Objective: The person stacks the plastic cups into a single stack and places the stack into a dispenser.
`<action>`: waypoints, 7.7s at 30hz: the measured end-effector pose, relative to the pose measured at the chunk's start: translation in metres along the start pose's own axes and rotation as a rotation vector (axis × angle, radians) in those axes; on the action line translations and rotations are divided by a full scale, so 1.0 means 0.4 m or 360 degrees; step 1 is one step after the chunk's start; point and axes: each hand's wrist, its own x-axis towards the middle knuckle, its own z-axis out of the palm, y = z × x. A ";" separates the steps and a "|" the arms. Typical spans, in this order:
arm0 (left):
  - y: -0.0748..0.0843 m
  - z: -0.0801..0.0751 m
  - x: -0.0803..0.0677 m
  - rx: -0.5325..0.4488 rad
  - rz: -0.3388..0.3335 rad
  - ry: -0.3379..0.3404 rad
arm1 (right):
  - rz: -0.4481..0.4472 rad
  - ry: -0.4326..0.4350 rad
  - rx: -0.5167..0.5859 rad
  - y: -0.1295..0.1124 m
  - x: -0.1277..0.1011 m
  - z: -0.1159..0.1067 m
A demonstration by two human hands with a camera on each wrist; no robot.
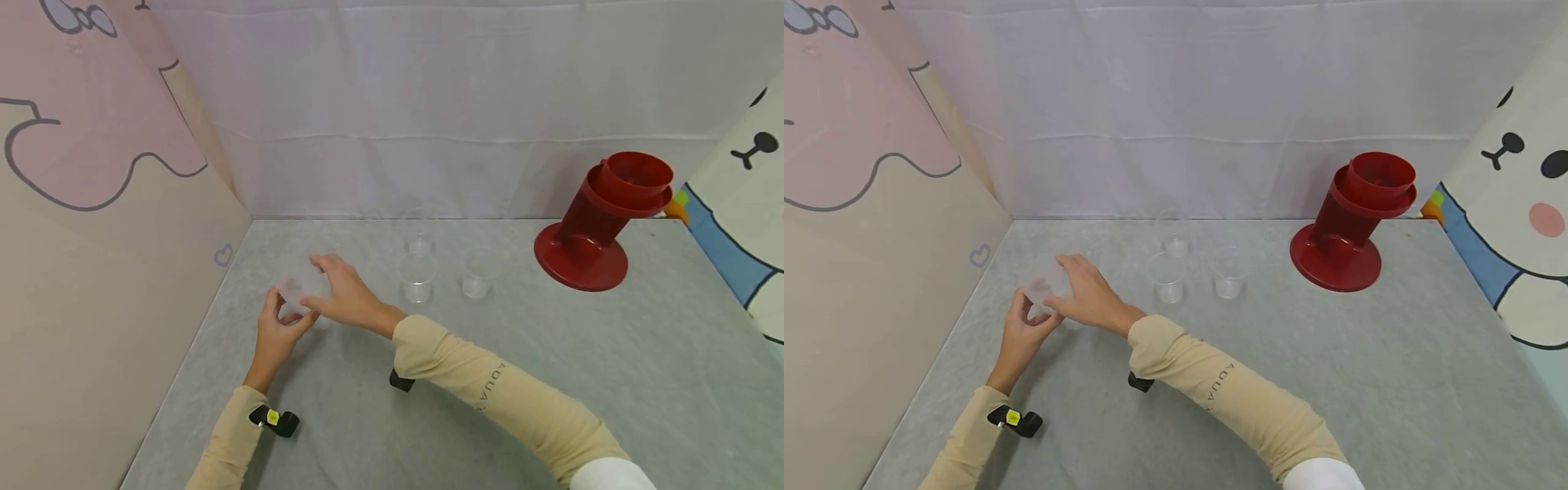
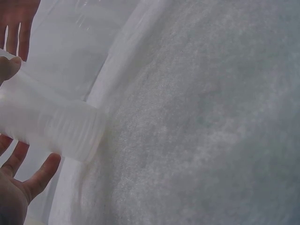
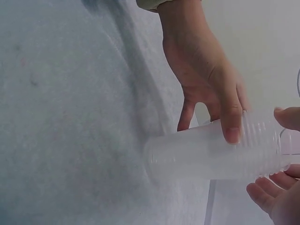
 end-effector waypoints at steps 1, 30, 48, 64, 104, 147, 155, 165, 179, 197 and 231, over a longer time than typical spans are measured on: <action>-0.001 0.000 -0.001 0.0005 0.0000 0.0002 | 0.0005 -0.0005 0.0002 0.001 -0.002 0.000; 0.000 0.003 -0.003 -0.0007 -0.0014 -0.0006 | -0.0004 0.0119 -0.0032 0.001 -0.032 -0.036; 0.006 0.008 -0.006 -0.0002 -0.0075 0.0012 | -0.0119 0.0336 -0.0012 0.023 -0.087 -0.111; 0.004 0.008 -0.005 -0.0005 -0.0093 0.0030 | -0.0162 0.0480 0.0017 0.049 -0.131 -0.166; 0.027 0.020 -0.005 0.0060 -0.0155 0.0039 | -0.0082 0.0673 -0.0059 0.144 -0.205 -0.210; -0.002 0.014 0.003 -0.0053 -0.0199 -0.0017 | 0.0367 0.0916 0.0222 0.290 -0.213 -0.104; -0.002 0.012 0.001 -0.0072 -0.0202 -0.0005 | 0.0370 0.0885 0.0250 0.285 -0.210 -0.098; -0.005 0.012 0.001 -0.0089 -0.0200 -0.0003 | 0.0366 0.0831 0.0234 0.268 -0.209 -0.107; -0.010 0.009 0.000 -0.0088 -0.0175 -0.0013 | 0.0316 0.0789 0.0194 0.232 -0.214 -0.132; -0.013 0.011 -0.002 -0.0103 -0.0165 -0.0007 | 0.0205 0.0781 0.0200 0.189 -0.213 -0.148; -0.011 0.009 0.000 -0.0085 -0.0168 -0.0014 | 0.0018 0.0728 0.0348 -0.007 -0.194 -0.197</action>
